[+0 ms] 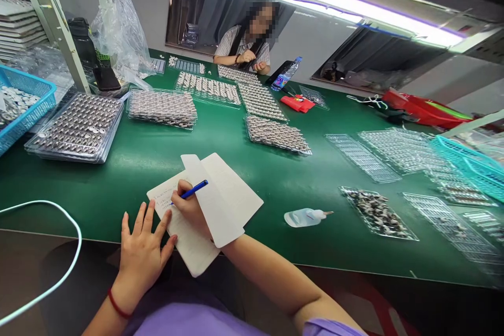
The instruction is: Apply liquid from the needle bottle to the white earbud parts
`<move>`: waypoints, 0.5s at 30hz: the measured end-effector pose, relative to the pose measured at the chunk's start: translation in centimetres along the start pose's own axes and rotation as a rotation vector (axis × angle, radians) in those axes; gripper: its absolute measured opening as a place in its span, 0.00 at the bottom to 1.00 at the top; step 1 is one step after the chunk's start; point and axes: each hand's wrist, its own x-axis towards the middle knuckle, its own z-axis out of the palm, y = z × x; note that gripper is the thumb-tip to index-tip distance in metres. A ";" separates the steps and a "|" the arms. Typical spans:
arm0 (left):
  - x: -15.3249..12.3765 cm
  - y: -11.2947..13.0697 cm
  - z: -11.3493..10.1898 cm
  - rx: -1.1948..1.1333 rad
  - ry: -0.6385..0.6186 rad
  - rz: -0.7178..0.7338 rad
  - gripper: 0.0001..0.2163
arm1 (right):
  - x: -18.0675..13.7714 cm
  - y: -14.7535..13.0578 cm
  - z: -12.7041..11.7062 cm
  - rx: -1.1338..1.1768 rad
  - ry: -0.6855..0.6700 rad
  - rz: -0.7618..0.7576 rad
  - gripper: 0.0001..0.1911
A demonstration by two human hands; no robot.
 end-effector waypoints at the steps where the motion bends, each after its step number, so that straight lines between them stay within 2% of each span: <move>1: 0.0 0.0 0.0 -0.002 -0.001 -0.001 0.22 | 0.0 0.0 0.0 0.013 0.004 0.003 0.13; 10: 0.1 0.0 0.0 0.004 -0.002 -0.003 0.22 | 0.3 1.4 0.6 0.069 0.003 0.001 0.12; 15: 0.1 0.0 0.0 0.035 -0.002 0.008 0.22 | 0.3 0.9 0.2 0.076 0.016 -0.006 0.13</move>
